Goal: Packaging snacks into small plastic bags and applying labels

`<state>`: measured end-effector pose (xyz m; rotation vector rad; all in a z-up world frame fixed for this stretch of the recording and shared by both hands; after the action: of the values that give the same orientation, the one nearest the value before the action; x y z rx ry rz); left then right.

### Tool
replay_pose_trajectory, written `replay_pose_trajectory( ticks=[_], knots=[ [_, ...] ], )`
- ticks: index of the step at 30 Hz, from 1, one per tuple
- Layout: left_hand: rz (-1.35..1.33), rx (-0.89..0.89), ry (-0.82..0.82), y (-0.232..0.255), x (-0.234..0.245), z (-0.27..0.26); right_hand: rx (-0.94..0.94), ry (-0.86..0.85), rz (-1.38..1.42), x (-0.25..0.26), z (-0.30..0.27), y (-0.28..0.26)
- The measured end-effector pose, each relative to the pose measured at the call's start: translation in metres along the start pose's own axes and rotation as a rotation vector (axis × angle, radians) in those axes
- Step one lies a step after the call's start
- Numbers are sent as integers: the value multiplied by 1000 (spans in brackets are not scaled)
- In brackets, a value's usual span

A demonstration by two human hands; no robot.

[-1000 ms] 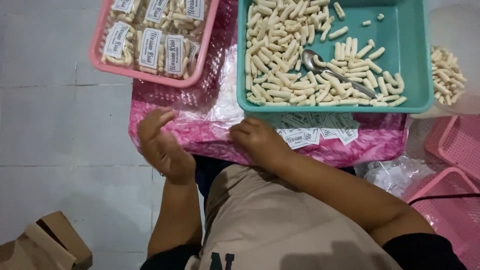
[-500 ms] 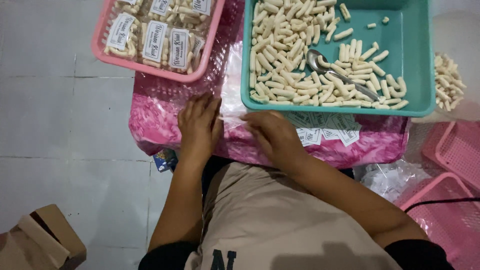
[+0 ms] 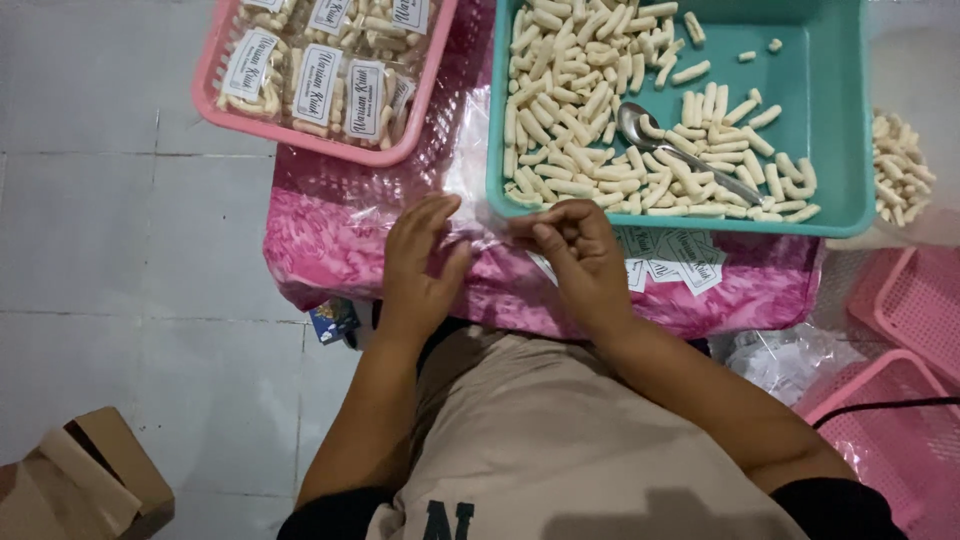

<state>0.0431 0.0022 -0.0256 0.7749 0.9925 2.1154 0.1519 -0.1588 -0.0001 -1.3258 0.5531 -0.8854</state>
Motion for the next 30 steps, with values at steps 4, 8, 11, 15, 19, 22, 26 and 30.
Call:
replay_pose_trajectory(
  ticks=[4, 8, 11, 15, 19, 22, 26, 30],
  knots=[
    [178, 141, -194, -19, -14, -8, -31, 60, 139, 10, -3, 5],
    [189, 76, -138, -5, -11, -1, -115, 121, 338, 18, -3, 17],
    [1, 116, 47, 4, -5, 0, -146, 170, 465, 25, -2, 30],
    [-105, 75, 59, 25, 0, 3, -155, 174, 410, 29, -2, 22],
    [-256, 162, 21, 24, -25, -7, -143, 93, 255, 36, -5, 7],
    [-456, 335, -23, 32, -49, -4, -104, 112, 76, 49, -4, -1],
    [-666, 480, 184, 38, -58, 2, -39, -41, -6, 54, -4, 4],
    [-679, 482, 268, 29, -67, 3, -159, -104, -56, 52, -20, 12]
  ],
)
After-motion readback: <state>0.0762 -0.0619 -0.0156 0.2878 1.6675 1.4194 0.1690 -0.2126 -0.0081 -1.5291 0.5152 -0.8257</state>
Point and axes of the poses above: each hand's wrist, its own z-axis towards the middle knuckle, its own x-axis out of the back of the hand, y = z × x, the point moved 6 cm from there along z, towards the middle knuckle, and after that the axes turned 15 degrees about -z, right-handed, at the moved point
